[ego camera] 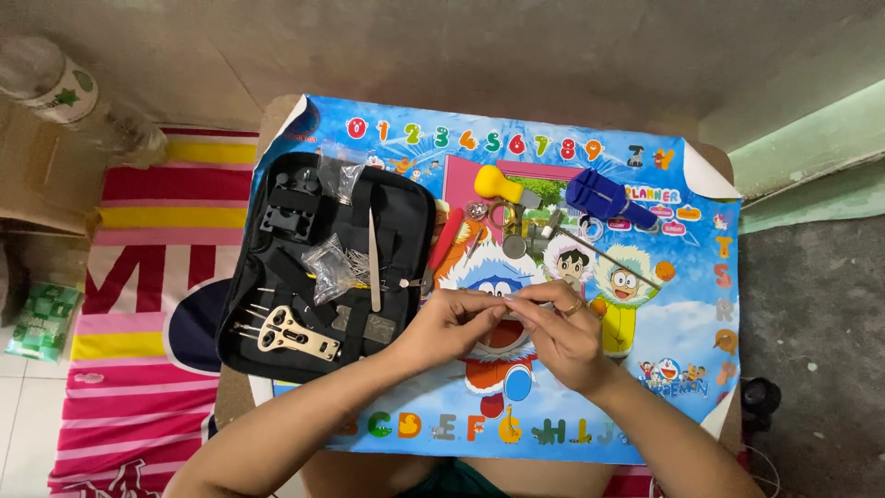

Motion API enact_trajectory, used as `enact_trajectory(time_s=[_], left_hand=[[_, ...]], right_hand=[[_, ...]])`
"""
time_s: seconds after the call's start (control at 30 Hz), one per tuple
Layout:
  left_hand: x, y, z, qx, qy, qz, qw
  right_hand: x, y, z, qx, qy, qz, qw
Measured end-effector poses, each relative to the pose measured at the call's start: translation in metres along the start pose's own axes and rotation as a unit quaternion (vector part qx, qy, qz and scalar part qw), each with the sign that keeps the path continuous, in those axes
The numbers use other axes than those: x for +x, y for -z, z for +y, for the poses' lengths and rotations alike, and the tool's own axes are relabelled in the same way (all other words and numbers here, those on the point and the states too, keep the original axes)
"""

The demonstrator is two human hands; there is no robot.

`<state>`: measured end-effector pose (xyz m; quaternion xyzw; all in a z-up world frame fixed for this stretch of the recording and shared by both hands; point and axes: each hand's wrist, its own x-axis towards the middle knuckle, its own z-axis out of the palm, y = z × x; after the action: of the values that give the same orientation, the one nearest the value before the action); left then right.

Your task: A person is reassembling a watch band by carefully inserting small pins into the links using tweezers and other specialized tools.

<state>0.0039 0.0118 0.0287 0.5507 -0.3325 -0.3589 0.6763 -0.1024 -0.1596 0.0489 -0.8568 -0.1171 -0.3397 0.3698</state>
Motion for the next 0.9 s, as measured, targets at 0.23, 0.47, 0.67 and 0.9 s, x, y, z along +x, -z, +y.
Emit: enact_trajectory(time_s=[0.23,0.47,0.67,0.9], left_hand=[[0.002,-0.002,0.005,0.052,-0.063,-0.002,0.997],[0.001,-0.006,0.018,0.151,-0.119,-0.007,0.981],[-0.001,-0.004,0.021,0.187,-0.110,-0.025,0.976],[-0.002,-0.006,0.027,0.187,-0.116,-0.026,0.975]], right_hand=[[-0.004,-0.001,0.004,-0.025,0.007,0.013,1.000],[-0.005,-0.002,0.004,-0.043,0.063,0.041,0.996],[-0.008,-0.006,0.004,-0.053,0.083,0.047,0.994],[-0.010,-0.006,0.006,-0.052,0.104,0.059,0.991]])
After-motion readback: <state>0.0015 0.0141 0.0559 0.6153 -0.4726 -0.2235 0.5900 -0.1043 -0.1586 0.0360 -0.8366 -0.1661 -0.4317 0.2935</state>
